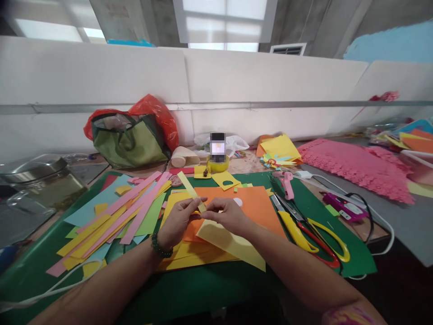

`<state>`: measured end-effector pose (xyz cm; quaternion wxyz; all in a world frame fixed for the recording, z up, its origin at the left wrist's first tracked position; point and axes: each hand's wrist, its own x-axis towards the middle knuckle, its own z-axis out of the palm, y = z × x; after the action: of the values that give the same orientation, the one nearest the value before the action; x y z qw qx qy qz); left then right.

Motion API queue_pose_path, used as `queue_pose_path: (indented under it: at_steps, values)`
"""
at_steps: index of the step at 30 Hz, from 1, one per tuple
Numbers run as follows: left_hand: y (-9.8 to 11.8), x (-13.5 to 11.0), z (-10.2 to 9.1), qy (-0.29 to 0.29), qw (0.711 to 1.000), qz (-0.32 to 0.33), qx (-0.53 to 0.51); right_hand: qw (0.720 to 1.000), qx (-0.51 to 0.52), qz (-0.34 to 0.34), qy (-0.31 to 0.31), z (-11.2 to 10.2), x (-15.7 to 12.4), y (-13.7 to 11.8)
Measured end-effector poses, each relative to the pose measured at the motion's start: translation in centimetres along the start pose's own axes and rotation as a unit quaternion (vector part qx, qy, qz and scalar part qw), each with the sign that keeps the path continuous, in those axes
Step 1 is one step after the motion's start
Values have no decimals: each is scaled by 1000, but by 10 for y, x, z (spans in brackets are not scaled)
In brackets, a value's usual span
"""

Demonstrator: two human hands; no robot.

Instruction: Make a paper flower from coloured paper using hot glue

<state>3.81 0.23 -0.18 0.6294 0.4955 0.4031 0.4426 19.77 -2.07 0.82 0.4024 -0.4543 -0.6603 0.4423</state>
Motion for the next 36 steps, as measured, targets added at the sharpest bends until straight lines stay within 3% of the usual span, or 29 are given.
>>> queue_pose_path:
  at_steps: [4, 10, 21, 30, 36]
  values:
    - [-1, 1, -1, -9, 1000, 4, 28, 995, 41, 88, -30, -2, 3, 1]
    - [-4, 3, -2, 0, 999, 11, 36, 984, 80, 155, -31, 0, 5, -1]
    - [-3, 0, -1, -24, 999, 7, 29, 982, 108, 152, 0, -1, 8, 4]
    - [-4, 2, -1, 20, 1000, -3, 16, 976, 138, 165, 40, -3, 8, 5]
    - [-5, 1, 0, 13, 1000, -11, 25, 977, 109, 182, 36, -5, 7, 1]
